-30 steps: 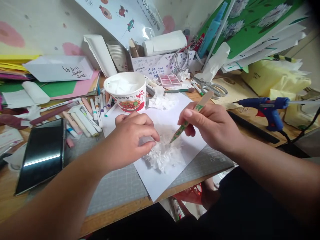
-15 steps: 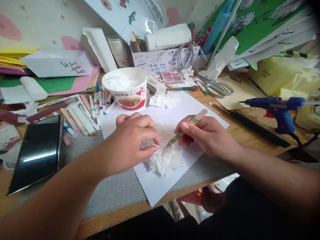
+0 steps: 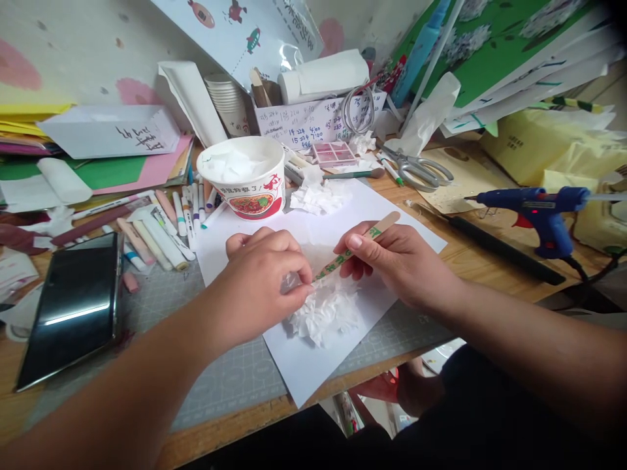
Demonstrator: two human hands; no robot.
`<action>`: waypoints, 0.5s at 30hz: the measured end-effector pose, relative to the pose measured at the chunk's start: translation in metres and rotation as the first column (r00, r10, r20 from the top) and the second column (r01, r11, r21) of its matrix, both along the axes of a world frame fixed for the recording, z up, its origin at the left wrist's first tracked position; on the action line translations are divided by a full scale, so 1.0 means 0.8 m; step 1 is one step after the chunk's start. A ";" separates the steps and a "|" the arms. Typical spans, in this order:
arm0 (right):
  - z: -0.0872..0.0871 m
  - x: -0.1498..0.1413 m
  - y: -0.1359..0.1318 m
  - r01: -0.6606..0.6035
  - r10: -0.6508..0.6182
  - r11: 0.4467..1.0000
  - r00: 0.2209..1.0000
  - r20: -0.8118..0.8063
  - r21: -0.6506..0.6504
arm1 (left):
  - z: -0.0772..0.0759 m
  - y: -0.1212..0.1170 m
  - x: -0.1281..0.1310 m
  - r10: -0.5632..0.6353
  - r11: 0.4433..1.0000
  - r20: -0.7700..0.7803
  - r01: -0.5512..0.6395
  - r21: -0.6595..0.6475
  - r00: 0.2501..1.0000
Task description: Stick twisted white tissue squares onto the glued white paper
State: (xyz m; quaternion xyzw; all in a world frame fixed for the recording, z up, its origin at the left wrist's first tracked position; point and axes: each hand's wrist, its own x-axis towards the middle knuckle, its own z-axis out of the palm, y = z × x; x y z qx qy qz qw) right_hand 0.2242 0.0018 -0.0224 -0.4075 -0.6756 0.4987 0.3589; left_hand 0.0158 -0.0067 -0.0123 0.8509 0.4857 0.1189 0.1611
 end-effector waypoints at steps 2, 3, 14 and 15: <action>0.000 0.000 0.001 -0.001 0.001 1.000 1.000 0.005 0.009 | -0.001 0.000 0.000 0.007 1.000 -0.009 -0.006 0.027 1.000; 0.001 -0.001 0.001 -0.002 0.002 1.000 1.000 0.008 0.012 | 0.000 0.001 -0.001 0.015 0.999 -0.011 -0.014 0.040 1.000; -0.001 -0.002 0.007 0.010 -0.012 0.999 0.999 -0.041 -0.050 | 0.009 0.007 -0.020 -0.164 0.986 -0.015 0.164 0.040 0.986; 0.000 -0.001 0.008 0.018 -0.022 0.998 0.998 -0.064 -0.065 | 0.009 0.007 -0.020 -0.154 0.988 -0.026 0.154 0.031 0.988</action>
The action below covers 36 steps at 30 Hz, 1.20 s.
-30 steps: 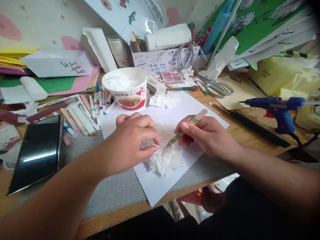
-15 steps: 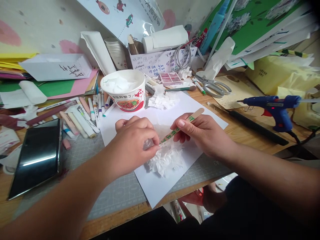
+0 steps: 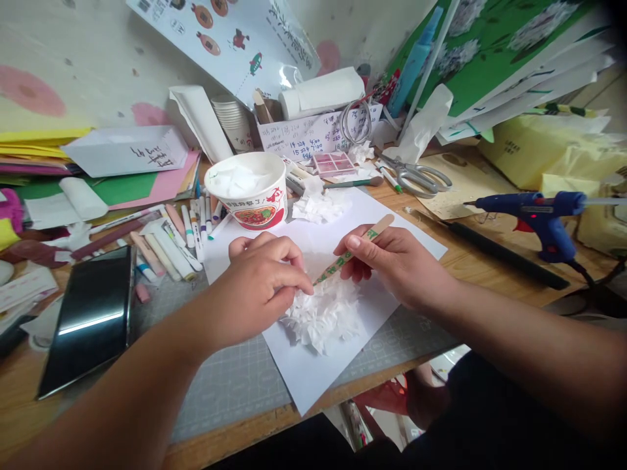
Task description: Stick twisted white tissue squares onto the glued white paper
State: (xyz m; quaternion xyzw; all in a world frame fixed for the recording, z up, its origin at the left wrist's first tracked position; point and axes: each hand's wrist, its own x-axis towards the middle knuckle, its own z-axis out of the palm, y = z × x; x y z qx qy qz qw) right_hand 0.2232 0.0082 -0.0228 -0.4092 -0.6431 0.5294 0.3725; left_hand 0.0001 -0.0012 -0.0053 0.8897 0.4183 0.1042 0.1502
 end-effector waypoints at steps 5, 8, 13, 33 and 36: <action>0.010 0.010 0.014 0.153 -0.157 0.988 0.968 -0.198 -0.035 | 0.001 0.002 -0.002 0.039 0.999 -0.017 -0.039 -0.007 0.999; 0.018 0.015 0.023 0.235 -0.226 0.972 0.948 -0.223 0.018 | 0.005 0.004 -0.006 0.070 0.998 0.003 -0.070 0.006 0.998; 0.021 0.015 0.028 0.204 -0.187 0.977 0.959 -0.215 0.063 | 0.012 0.000 -0.006 -0.031 0.999 0.033 0.032 -0.012 0.999; 0.030 -0.041 0.085 -0.609 0.034 0.742 0.451 0.892 0.280 | -0.006 0.018 -0.014 0.380 0.906 0.051 -0.383 0.179 0.923; 0.022 -0.049 0.088 -0.592 0.010 0.753 0.449 0.894 0.289 | -0.008 0.019 -0.015 0.378 0.906 0.044 -0.379 0.190 0.925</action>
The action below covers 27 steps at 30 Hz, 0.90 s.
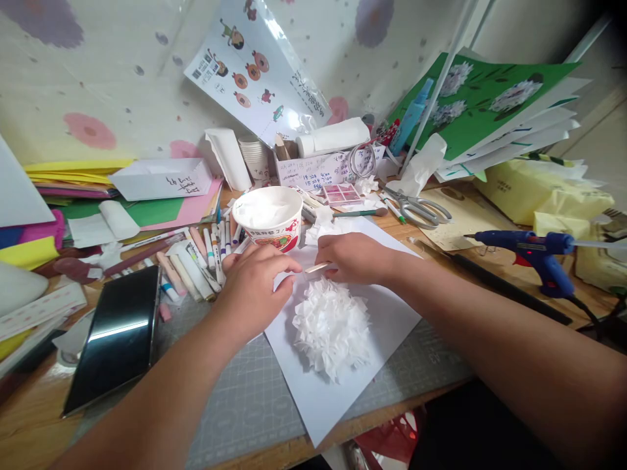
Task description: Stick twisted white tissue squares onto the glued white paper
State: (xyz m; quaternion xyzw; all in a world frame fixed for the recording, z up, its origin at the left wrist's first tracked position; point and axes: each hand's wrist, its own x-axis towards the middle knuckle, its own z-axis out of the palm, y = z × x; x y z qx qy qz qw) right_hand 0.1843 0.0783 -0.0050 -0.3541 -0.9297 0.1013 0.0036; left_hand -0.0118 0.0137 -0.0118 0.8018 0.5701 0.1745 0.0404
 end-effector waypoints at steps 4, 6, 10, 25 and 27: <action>-0.015 -0.005 0.003 0.046 -0.044 0.998 0.997 -0.059 0.036 | -0.003 0.002 -0.002 0.002 1.000 0.013 -0.002 0.010 1.000; -0.019 -0.003 0.004 0.069 -0.065 0.997 0.994 -0.091 0.041 | -0.005 0.003 -0.003 -0.009 1.000 0.019 0.009 -0.001 1.000; -0.015 0.007 0.006 0.050 -0.049 0.999 0.993 -0.104 0.005 | -0.011 0.005 -0.001 -0.059 0.997 0.008 0.059 -0.041 0.998; -0.022 -0.007 0.004 0.098 -0.089 0.994 0.985 -0.148 0.055 | -0.036 0.025 0.016 -0.106 0.993 -0.065 0.109 0.053 0.992; -0.020 -0.005 0.006 0.139 -0.127 0.989 0.972 -0.197 0.048 | -0.038 0.028 0.017 -0.111 0.991 -0.056 0.114 0.064 0.992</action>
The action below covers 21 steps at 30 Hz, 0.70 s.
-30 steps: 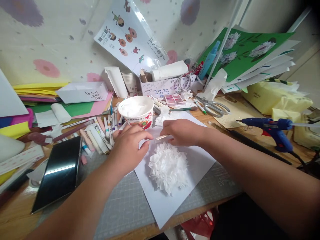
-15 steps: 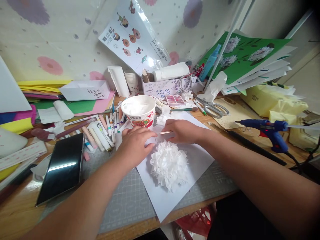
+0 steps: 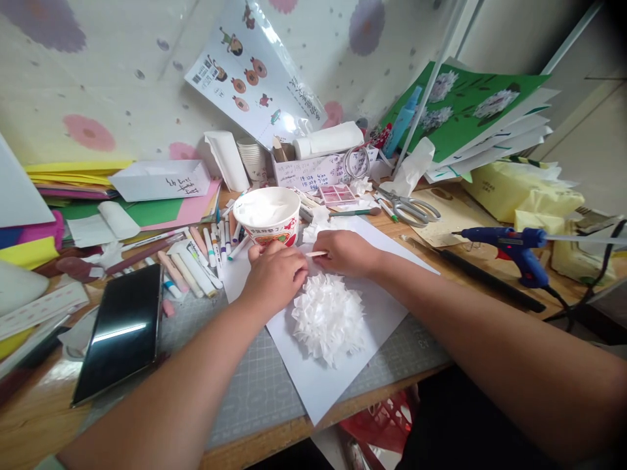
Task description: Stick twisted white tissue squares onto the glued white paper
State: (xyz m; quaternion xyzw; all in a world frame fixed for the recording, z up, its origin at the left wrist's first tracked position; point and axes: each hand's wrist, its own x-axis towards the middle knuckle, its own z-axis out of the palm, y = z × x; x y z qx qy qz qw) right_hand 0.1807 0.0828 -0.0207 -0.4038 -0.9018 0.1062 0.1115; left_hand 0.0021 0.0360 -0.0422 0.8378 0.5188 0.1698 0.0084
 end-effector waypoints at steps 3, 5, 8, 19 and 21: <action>0.007 0.005 0.001 0.054 -0.055 0.999 0.995 -0.083 -0.007 | -0.002 0.002 0.002 0.002 1.000 0.025 -0.002 -0.002 1.000; 0.011 0.008 0.001 0.081 -0.084 0.996 0.990 -0.111 -0.033 | -0.002 0.003 0.004 0.020 1.000 0.056 -0.019 -0.017 0.998; 0.014 0.011 -0.004 0.096 -0.108 0.991 0.986 -0.128 -0.096 | 0.002 0.003 0.004 0.078 0.996 0.127 -0.070 -0.064 0.989; 0.033 0.014 -0.053 0.007 -0.099 0.977 0.897 -0.431 -0.211 | 0.052 -0.036 -0.011 0.064 0.949 0.545 0.118 -0.293 0.836; 0.039 0.015 -0.064 0.040 -0.204 0.937 0.868 -0.452 -0.347 | 0.056 -0.043 -0.007 0.026 0.941 0.615 0.188 -0.280 0.788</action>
